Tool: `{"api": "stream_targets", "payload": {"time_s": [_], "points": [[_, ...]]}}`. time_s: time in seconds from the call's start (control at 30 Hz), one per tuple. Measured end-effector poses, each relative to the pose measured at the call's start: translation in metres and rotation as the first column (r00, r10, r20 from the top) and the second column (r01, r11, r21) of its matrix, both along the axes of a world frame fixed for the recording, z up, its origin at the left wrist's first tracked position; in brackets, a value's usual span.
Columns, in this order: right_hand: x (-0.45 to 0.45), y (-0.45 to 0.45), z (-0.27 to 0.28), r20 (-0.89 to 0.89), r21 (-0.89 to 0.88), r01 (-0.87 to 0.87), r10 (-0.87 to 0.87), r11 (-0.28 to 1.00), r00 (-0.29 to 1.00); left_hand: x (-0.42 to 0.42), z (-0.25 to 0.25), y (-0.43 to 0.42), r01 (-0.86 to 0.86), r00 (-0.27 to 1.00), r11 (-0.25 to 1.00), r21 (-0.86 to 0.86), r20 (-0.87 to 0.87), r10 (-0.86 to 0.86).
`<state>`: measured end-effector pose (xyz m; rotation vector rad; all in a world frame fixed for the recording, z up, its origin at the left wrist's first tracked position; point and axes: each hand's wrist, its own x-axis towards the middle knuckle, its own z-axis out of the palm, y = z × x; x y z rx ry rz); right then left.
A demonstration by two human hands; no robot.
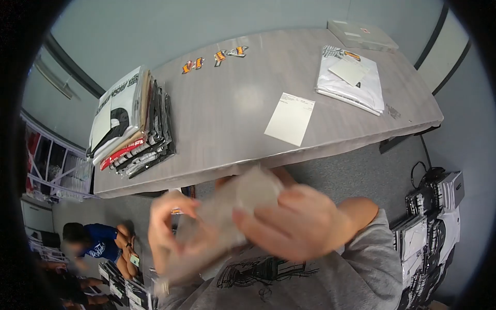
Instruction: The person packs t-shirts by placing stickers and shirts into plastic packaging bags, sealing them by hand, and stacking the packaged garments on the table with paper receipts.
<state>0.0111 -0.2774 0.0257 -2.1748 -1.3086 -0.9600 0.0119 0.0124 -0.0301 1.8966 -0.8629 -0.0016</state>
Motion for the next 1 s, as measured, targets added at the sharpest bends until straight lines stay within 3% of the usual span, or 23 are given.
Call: {"api": "stream_targets", "payload": {"time_s": [0.03, 0.07, 0.1, 0.13, 0.17, 0.2, 0.27, 0.3, 0.33, 0.37, 0.4, 0.43, 0.47, 0.5, 0.57, 0.77, 0.83, 1.0], "points": [[-0.007, -0.006, 0.006, -0.069, -0.037, -0.142, 0.14, 0.989, 0.988, 0.0, 0.007, -0.018, 0.19, 0.978, 0.982, 0.0, 0.092, -0.189], [-0.012, -0.011, 0.008, -0.142, -0.062, -0.282, 0.271, 0.958, 0.952, -0.016, 0.002, -0.036, 0.209, 0.974, 0.978, -0.001, 0.085, -0.208], [-0.015, -0.015, 0.008, -0.138, -0.061, -0.267, 0.257, 0.962, 0.957, -0.039, -0.025, -0.047, 0.278, 0.904, 0.935, -0.221, -0.269, -0.333], [-0.017, -0.018, 0.007, -0.254, -0.048, -0.383, 0.359, 0.923, 0.898, -0.036, -0.028, -0.072, 0.495, 0.867, 0.809, -0.315, 0.114, -0.486], [-0.018, -0.022, 0.007, -0.364, -0.019, -0.491, 0.452, 0.871, 0.815, -0.024, -0.021, -0.145, 0.703, 0.711, 0.263, -0.661, 0.632, -0.309], [-0.013, -0.027, 0.008, -0.359, -0.02, -0.481, 0.443, 0.876, 0.822, -0.023, -0.021, -0.145, 0.709, 0.704, 0.256, -0.657, 0.635, -0.318], [0.007, -0.039, 0.01, -0.535, 0.199, -0.766, 0.722, 0.612, 0.438, -0.026, -0.024, -0.142, 0.719, 0.664, 0.293, -0.631, 0.496, -0.56], [0.018, -0.04, 0.0, -0.527, 0.201, -0.76, 0.722, 0.618, 0.448, -0.027, -0.025, -0.139, 0.728, 0.626, 0.311, -0.611, 0.408, -0.665], [0.033, -0.04, -0.024, -0.452, 0.526, -0.795, 0.891, 0.303, 0.041, -0.029, -0.027, -0.136, 0.739, 0.58, 0.326, -0.59, 0.31, -0.753], [0.046, -0.04, -0.051, -0.24, 0.769, -0.638, 0.903, -0.047, -0.355, -0.031, -0.028, -0.135, 0.749, 0.529, 0.338, -0.57, 0.208, -0.822], [0.046, -0.024, -0.095, -0.056, 0.901, -0.409, 0.895, -0.146, -0.443, -0.031, -0.028, -0.136, 0.76, 0.476, 0.348, -0.549, 0.105, -0.873], [0.039, -0.007, -0.127, 0.142, 0.959, -0.15, 0.866, -0.24, -0.48, -0.029, -0.02, -0.143, 0.779, 0.45, 0.312, -0.544, 0.137, -0.882], [0.037, -0.004, -0.128, -0.264, 0.938, -0.325, 0.859, 0.123, -0.438, -0.03, -0.019, -0.146, 0.782, 0.451, 0.311, -0.54, 0.144, -0.881], [0.036, -0.001, -0.129, -0.626, 0.757, -0.471, 0.709, 0.452, -0.326, -0.029, -0.017, -0.149, 0.797, 0.4, 0.265, -0.543, 0.145, -0.905], [0.017, 0.017, -0.169, -0.527, 0.827, -0.542, 0.543, 0.151, -0.653, -0.028, -0.019, -0.153, 0.814, 0.347, 0.22, -0.538, 0.146, -0.927], [-0.035, -0.014, -0.182, -0.402, 0.892, -0.279, 0.346, 0.355, -0.848, -0.025, -0.012, -0.163, 0.742, 0.275, 0.131, -0.658, 0.12, -0.954], [-0.04, -0.019, -0.188, -0.386, 0.897, -0.256, 0.356, 0.36, -0.851, -0.022, -0.015, -0.164, 0.848, 0.23, 0.113, -0.517, 0.167, -0.959], [-0.047, -0.024, -0.196, -0.312, 0.925, -0.184, 0.389, 0.333, -0.867, -0.022, -0.017, -0.167, 0.898, 0.233, 0.131, -0.419, 0.202, -0.951]]}}
